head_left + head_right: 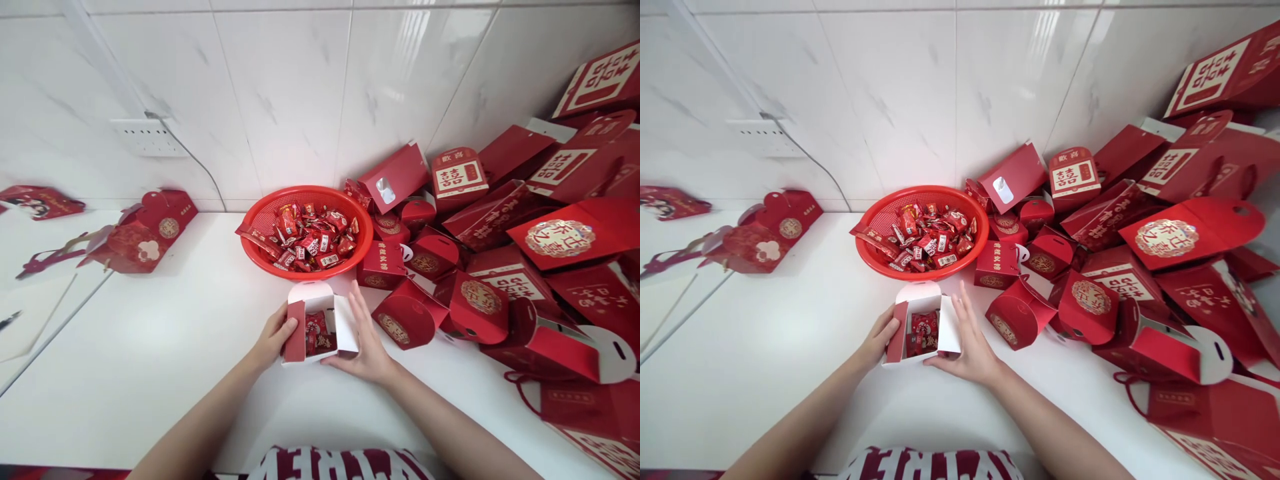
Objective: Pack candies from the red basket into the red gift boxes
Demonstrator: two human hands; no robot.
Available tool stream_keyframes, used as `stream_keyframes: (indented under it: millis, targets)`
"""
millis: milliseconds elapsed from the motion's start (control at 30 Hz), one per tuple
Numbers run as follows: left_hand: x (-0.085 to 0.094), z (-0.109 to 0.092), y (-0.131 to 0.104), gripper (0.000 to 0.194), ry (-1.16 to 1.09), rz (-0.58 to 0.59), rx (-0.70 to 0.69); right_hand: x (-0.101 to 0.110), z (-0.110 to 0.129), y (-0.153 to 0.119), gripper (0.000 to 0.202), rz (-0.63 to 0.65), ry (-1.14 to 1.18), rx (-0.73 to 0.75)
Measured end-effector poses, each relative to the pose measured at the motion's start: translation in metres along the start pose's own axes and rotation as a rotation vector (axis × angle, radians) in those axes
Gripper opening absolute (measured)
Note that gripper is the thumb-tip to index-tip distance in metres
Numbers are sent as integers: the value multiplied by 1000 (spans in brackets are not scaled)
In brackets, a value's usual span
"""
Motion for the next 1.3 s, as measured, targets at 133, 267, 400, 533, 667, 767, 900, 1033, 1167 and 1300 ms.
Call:
stream_keyframes:
  millis: [133,267,400,533,667,767,900,1033,1167,1300]
  targets:
    - [1,-7,-1,43,-10,-30,-50,4,2,-4,139,-105,-30,-24]
    - [7,-14,-1,37,68,-82,-76,1,-3,-4,139,-83,4,-26]
    - [7,-16,0,34,90,-60,-97,-9,9,-2,138,108,43,181]
    - [5,-12,2,36,27,-20,-102,-16,20,0,127,220,-53,314]
    - [4,-7,5,39,-39,10,-88,-12,15,5,107,201,-32,279]
    - [3,-5,7,40,-94,19,-68,-10,12,6,93,182,9,261]
    - [3,-7,7,46,-123,22,-76,-10,12,7,83,173,37,243]
    - [-1,-8,3,54,-129,58,-65,-6,16,7,73,153,108,219]
    - [-9,-7,-2,57,-64,132,-50,-1,15,6,56,61,217,97]
    - [-10,-12,-2,50,49,137,-120,-4,10,1,49,-36,294,-101]
Point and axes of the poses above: each hand's wrist, its own y-axis towards the middle knuckle, its own x-axis out of the back of the hand, z = x × y, the point moved 9 cm from there along y, towards the middle knuckle, and after that the axes turned 5 degrees about -y, right-handed, at the moved point
